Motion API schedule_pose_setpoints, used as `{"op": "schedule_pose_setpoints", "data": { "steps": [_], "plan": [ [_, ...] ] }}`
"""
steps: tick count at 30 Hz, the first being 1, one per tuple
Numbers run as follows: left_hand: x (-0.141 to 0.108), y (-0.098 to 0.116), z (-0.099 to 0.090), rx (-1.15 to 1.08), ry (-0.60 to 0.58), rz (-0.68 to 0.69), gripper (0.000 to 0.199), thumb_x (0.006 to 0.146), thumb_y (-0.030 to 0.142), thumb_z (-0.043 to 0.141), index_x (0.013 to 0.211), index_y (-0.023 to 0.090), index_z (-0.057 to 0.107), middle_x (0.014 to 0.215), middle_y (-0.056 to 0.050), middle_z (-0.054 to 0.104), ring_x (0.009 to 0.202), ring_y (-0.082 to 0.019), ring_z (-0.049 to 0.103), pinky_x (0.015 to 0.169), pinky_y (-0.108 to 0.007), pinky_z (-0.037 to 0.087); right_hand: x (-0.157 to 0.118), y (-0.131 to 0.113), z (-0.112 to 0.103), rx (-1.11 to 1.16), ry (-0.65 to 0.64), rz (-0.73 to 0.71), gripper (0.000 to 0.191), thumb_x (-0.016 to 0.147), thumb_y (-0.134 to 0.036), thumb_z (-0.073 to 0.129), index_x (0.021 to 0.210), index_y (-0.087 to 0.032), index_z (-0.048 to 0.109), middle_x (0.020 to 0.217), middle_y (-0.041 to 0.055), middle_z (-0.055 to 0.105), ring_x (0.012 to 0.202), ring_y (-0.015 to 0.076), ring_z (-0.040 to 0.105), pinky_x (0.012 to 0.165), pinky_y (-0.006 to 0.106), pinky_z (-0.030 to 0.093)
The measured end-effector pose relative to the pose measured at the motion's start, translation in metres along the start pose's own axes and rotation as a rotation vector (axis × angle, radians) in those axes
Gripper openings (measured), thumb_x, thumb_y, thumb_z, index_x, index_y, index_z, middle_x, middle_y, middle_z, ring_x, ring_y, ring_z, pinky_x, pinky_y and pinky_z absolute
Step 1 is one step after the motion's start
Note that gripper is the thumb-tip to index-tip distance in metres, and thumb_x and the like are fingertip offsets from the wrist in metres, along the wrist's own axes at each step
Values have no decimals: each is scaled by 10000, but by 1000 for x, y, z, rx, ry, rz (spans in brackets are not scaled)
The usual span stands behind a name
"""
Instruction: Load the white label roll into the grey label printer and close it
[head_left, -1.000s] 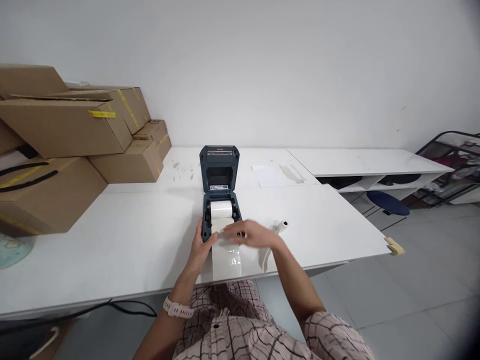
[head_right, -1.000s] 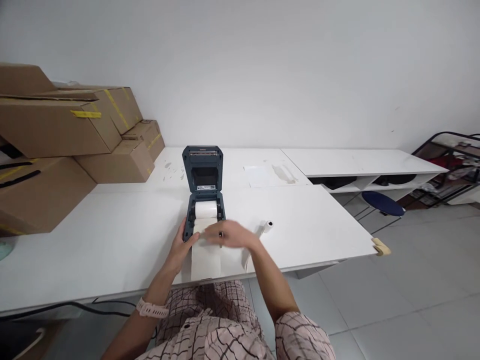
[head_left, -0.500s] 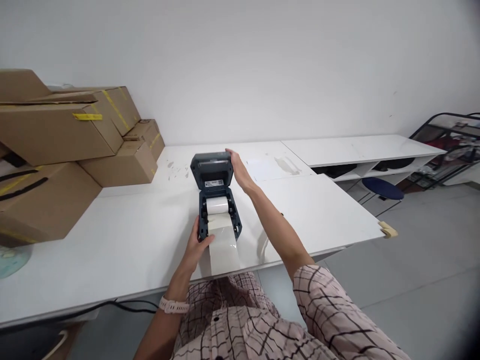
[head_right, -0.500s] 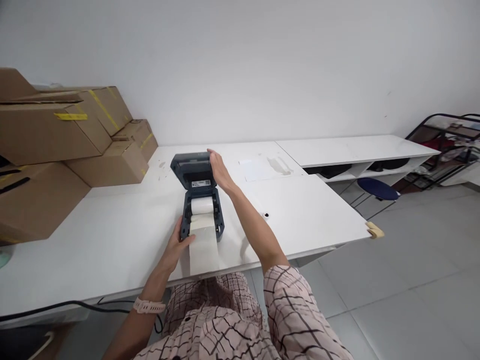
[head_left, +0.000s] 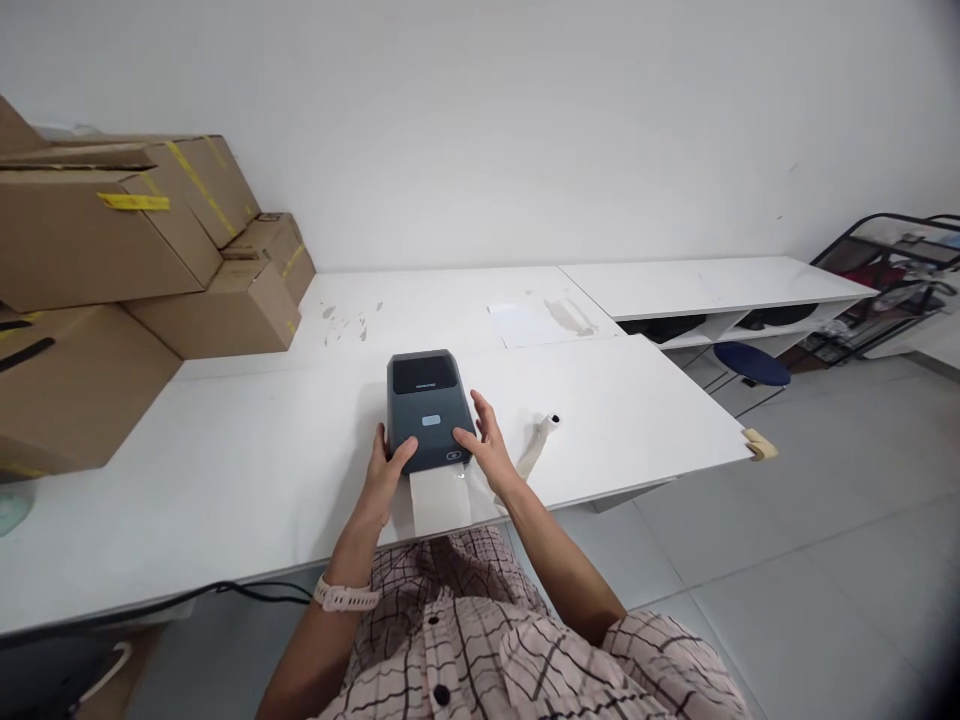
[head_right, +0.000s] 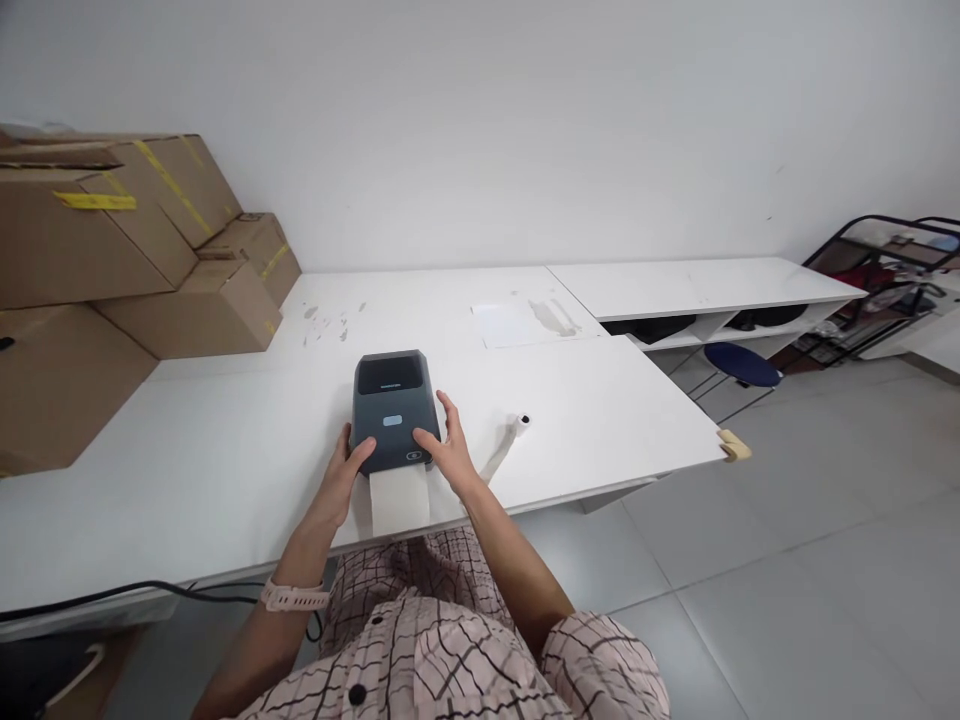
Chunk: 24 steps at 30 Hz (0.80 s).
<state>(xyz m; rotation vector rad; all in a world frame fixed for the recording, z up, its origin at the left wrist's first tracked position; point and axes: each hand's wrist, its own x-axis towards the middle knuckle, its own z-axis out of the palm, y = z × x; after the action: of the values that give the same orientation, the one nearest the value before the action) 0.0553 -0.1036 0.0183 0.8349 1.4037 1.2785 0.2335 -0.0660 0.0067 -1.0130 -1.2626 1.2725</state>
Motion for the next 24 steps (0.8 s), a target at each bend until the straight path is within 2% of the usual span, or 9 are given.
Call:
{"op": "schedule_pose_setpoints", "data": {
  "steps": [3, 6, 10, 14, 17, 18, 20, 22, 24],
  "plan": [
    [0, -3, 1, -49, 29, -46, 966, 787, 443, 715, 1554, 194, 183, 1559, -149, 364, 1417, -286, 384, 1157, -417, 344, 2, 7, 2, 183, -35, 123, 872, 769, -461, 727, 1500, -277, 289, 1565, 82, 357, 1422, 269, 380, 1163, 484, 340],
    [3, -5, 2, -79, 56, 20, 904, 769, 406, 735, 1521, 192, 281, 1479, -151, 477, 1334, -293, 489, 1100, -418, 418, 1, 13, 5, 199, -25, 92, 863, 780, -475, 724, 1501, -285, 290, 1552, 71, 382, 1393, 267, 420, 1156, 480, 354],
    [5, -7, 4, -65, 71, 69, 885, 758, 435, 739, 1500, 188, 326, 1393, -160, 553, 1258, -300, 554, 1040, -416, 467, -2, 19, 5, 142, -4, 14, 833, 813, -514, 681, 1502, -264, 284, 1539, 92, 396, 1380, 268, 434, 1150, 471, 358],
    [-13, -21, 0, -13, 80, 37, 1030, 725, 452, 772, 1539, 213, 189, 1486, -171, 443, 1299, -272, 514, 1006, -357, 485, -4, 14, 3, 26, 3, -12, 822, 827, -511, 659, 1504, -256, 267, 1538, 120, 383, 1388, 277, 416, 1099, 478, 412],
    [-41, -42, -3, 112, 224, 23, 931, 660, 488, 804, 1429, 182, 378, 1454, -187, 457, 1201, -252, 572, 864, -304, 534, -8, 0, 2, -226, 48, -195, 632, 891, -456, 586, 1453, -272, 364, 1539, 90, 383, 1405, 268, 375, 1108, 489, 390],
    [-51, -48, -4, 140, 211, -2, 826, 669, 527, 782, 1341, 158, 473, 1345, -182, 553, 1096, -235, 620, 788, -290, 543, -9, -6, 2, -333, 49, -294, 545, 917, -416, 549, 1424, -275, 405, 1523, 76, 409, 1407, 260, 366, 1121, 491, 370],
    [-65, -57, -4, 121, 32, -86, 640, 679, 585, 740, 1104, 122, 620, 1066, -143, 681, 850, -198, 657, 610, -258, 514, -9, -18, 4, -548, 5, -499, 417, 949, -318, 486, 1362, -269, 474, 1434, 61, 518, 1409, 246, 354, 1143, 492, 323],
    [-72, -59, -4, 58, -148, -167, 550, 659, 607, 736, 885, 112, 659, 798, -89, 687, 640, -156, 610, 487, -235, 436, -8, -28, 6, -726, -90, -648, 379, 955, -255, 461, 1333, -251, 499, 1282, 61, 638, 1391, 241, 381, 1158, 498, 278],
    [-71, -59, -4, 28, -205, -192, 516, 629, 606, 754, 756, 118, 644, 623, -43, 633, 520, -122, 540, 440, -223, 376, -6, -33, 11, -847, -166, -729, 374, 960, -255, 469, 1331, -226, 494, 1178, 64, 690, 1355, 246, 428, 1172, 508, 231]
  ]
}}
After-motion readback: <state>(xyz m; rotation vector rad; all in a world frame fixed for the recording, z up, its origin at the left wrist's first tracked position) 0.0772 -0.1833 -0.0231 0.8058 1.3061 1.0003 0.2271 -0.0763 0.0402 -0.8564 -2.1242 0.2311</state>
